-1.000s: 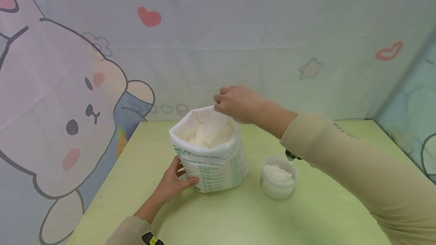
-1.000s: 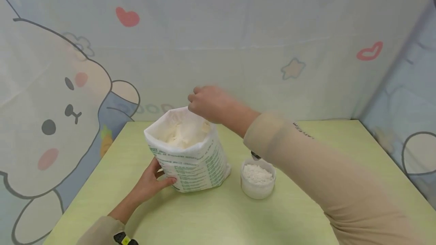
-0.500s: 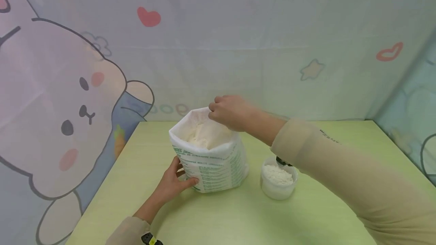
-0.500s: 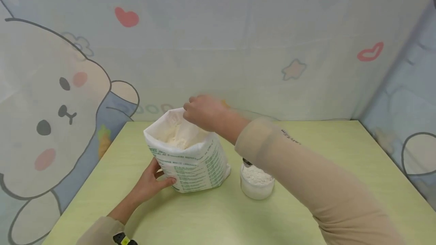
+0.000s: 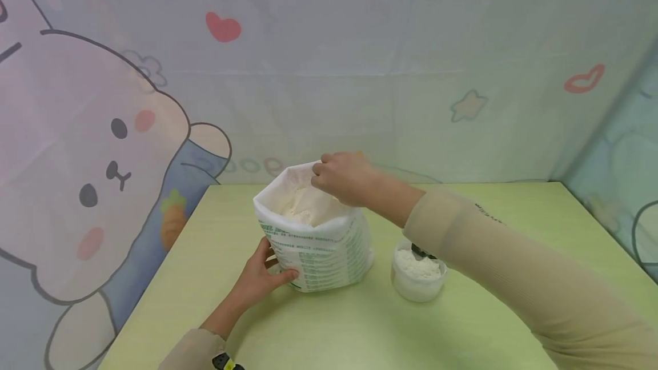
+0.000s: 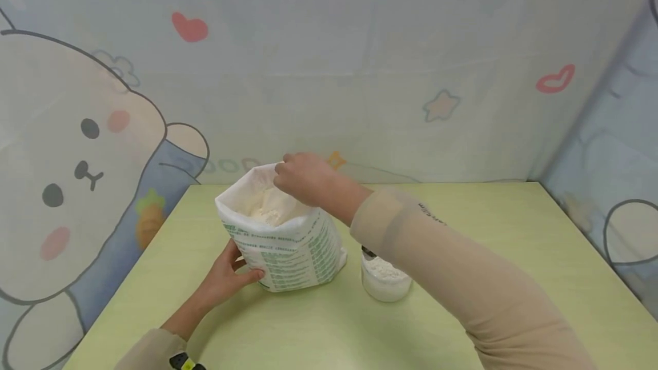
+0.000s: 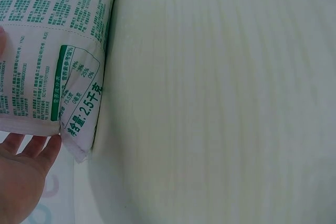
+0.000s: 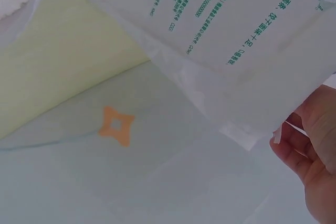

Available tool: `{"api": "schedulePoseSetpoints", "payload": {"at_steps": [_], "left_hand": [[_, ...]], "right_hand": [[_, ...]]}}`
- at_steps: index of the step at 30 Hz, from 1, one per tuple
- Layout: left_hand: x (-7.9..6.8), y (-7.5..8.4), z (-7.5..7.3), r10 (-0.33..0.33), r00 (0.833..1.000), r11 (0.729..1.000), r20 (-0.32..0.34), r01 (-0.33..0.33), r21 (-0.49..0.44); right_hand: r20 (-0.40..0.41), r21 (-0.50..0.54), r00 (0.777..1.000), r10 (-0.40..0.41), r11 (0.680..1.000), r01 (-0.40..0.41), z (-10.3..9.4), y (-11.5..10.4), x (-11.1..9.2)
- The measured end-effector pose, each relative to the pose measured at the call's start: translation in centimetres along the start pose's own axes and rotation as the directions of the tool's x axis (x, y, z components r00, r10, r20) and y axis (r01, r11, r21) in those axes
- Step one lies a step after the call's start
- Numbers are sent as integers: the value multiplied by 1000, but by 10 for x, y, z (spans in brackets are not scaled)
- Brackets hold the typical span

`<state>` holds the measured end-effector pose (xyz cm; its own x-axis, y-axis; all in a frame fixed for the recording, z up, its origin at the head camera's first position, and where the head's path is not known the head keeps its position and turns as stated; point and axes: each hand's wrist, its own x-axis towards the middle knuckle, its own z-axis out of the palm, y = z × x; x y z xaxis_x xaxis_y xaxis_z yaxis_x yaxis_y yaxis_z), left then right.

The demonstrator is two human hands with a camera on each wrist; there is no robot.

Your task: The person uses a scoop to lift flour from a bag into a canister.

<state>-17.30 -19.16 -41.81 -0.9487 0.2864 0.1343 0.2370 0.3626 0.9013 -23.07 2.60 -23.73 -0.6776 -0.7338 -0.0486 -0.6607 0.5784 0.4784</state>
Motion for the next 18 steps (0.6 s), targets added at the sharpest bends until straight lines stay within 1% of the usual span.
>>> {"api": "schedulePoseSetpoints", "payload": {"at_steps": [6,12,18], "left_hand": [[1,-3,0,-2,1000,1000,6,3,-9],[1,-4,1,-6,1000,1000,8,6,-16],[3,-3,0,-17,1000,1000,5,17,-11]], "right_hand": [[-14,22,1000,-3,1000,3,3,2,-1],[-49,101,999,12,995,-7,6,6,-4],[-92,157,996,14,988,0,8,12,-8]]}}
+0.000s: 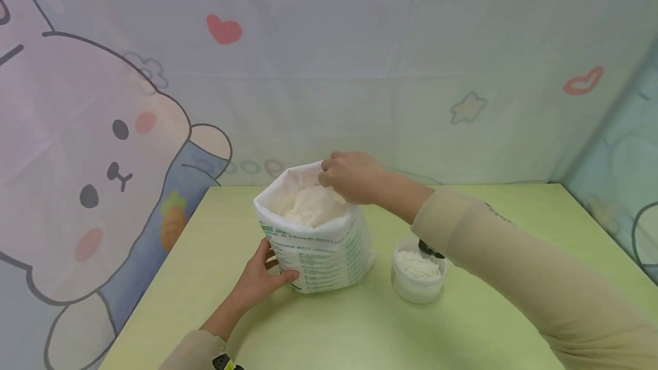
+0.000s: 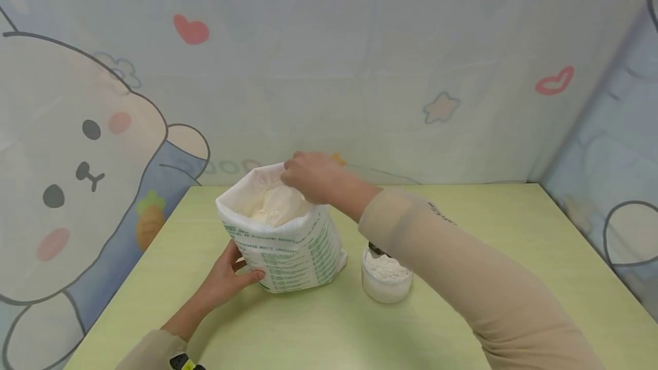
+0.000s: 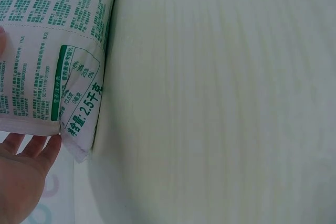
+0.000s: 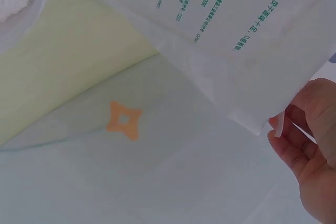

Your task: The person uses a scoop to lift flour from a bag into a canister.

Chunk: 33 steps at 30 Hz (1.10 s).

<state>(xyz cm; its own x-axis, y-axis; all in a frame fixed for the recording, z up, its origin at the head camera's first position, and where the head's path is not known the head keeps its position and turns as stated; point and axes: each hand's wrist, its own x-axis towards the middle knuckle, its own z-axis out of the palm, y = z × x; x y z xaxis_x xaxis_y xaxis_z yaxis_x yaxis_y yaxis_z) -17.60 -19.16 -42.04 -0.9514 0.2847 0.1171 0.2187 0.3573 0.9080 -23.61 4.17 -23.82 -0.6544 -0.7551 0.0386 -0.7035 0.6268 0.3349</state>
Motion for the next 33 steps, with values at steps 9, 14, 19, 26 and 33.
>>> {"api": "schedulePoseSetpoints", "payload": {"at_steps": [9,14,19,26,33], "left_hand": [[-3,0,-4,3,1000,1000,8,-3,5],[-3,0,-4,19,1000,1000,12,-19,2],[-3,0,-5,19,1000,1000,13,-19,-3],[-3,0,-5,16,1000,1000,11,-16,1],[-5,1,-6,12,1000,1000,10,-12,5]], "right_hand": [[-54,159,996,68,986,-59,-5,7,-12],[-100,248,992,81,967,-54,-5,13,-18],[-134,297,987,87,954,-44,-3,18,-21],[-107,347,989,98,936,-55,-2,25,-28],[-71,378,990,126,921,-90,-2,30,-37]]}}
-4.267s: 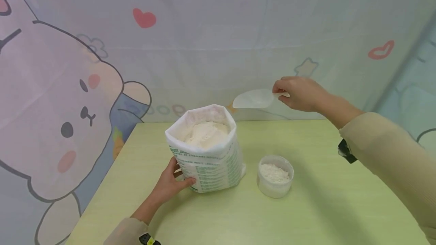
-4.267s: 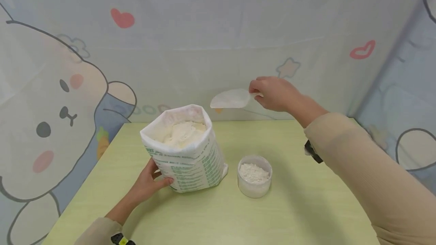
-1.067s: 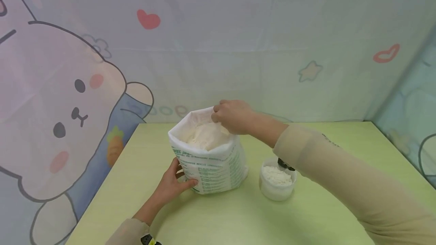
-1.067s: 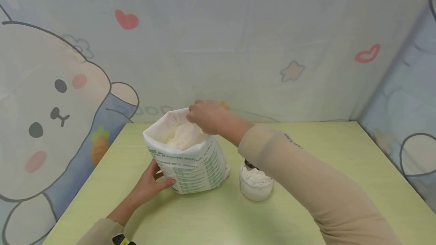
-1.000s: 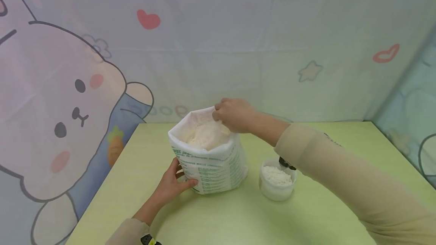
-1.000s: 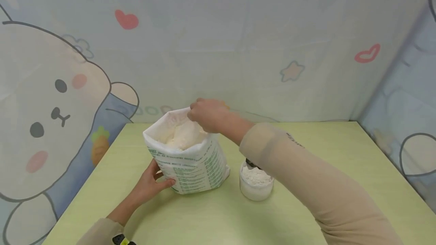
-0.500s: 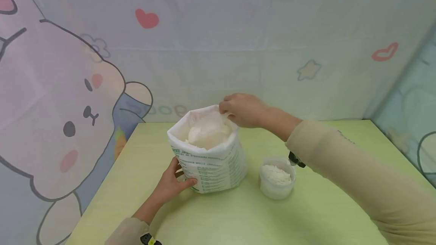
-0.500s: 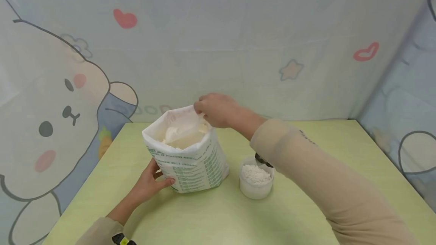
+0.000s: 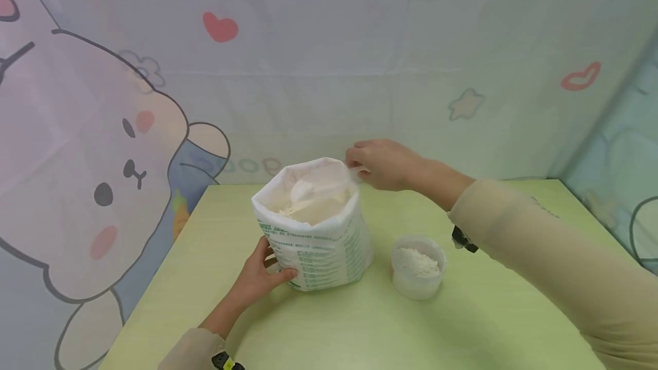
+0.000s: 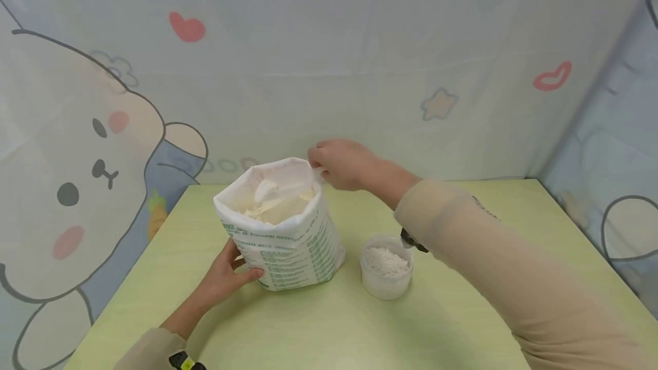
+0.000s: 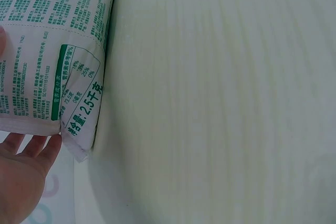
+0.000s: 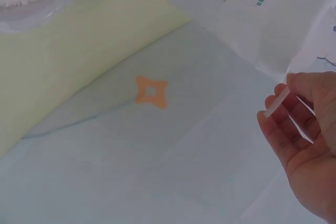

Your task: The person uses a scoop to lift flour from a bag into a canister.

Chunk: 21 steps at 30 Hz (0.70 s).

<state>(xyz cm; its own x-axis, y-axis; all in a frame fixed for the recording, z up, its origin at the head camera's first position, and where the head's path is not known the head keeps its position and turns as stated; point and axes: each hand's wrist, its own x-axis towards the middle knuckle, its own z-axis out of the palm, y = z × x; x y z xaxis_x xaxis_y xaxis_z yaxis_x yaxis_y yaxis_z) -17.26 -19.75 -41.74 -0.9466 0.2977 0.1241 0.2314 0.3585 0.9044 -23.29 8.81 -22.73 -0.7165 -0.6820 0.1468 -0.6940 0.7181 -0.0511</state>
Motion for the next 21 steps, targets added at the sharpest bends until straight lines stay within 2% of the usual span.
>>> {"api": "schedulePoseSetpoints", "payload": {"at_steps": [12,21], "left_hand": [[-1,1,-2,-1,1000,1000,-1,1,3],[0,-1,-2,-4,1000,1000,3,4,6]], "right_hand": [[-42,-6,998,-35,999,35,-15,0,-6],[-56,-31,998,-9,1000,7,-21,9,-16]]}}
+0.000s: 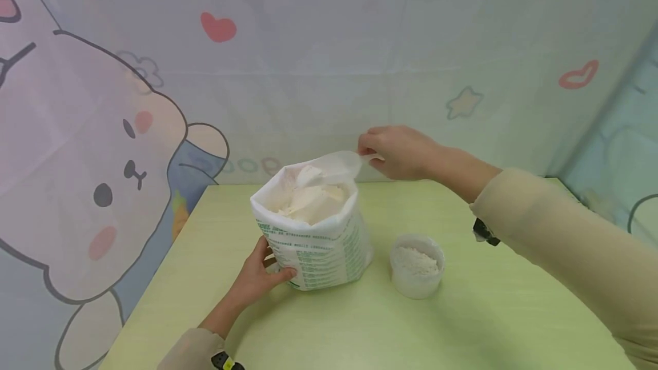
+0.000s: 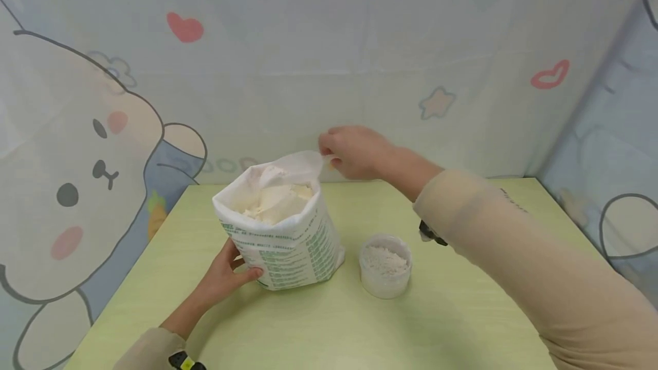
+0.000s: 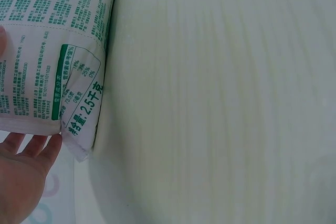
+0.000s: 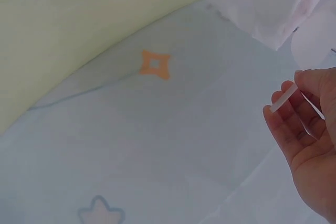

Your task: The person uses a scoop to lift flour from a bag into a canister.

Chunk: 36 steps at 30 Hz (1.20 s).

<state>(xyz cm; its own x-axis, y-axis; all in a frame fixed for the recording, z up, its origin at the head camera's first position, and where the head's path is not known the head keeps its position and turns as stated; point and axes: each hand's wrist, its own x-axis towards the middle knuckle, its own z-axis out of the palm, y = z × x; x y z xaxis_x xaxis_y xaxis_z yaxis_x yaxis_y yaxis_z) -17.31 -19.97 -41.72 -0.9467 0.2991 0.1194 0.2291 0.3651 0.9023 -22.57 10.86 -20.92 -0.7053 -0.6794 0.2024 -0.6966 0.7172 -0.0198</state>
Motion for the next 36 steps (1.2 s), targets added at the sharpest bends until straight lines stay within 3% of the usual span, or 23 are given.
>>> {"api": "schedulePoseSetpoints", "payload": {"at_steps": [26,36], "left_hand": [[1,-3,-2,7,1000,1000,-6,-7,1],[1,-2,-2,9,1000,1000,-7,-9,-1]], "right_hand": [[-65,-37,994,91,995,-93,-6,48,-50],[-59,-20,993,103,994,-104,8,62,-66]]}}
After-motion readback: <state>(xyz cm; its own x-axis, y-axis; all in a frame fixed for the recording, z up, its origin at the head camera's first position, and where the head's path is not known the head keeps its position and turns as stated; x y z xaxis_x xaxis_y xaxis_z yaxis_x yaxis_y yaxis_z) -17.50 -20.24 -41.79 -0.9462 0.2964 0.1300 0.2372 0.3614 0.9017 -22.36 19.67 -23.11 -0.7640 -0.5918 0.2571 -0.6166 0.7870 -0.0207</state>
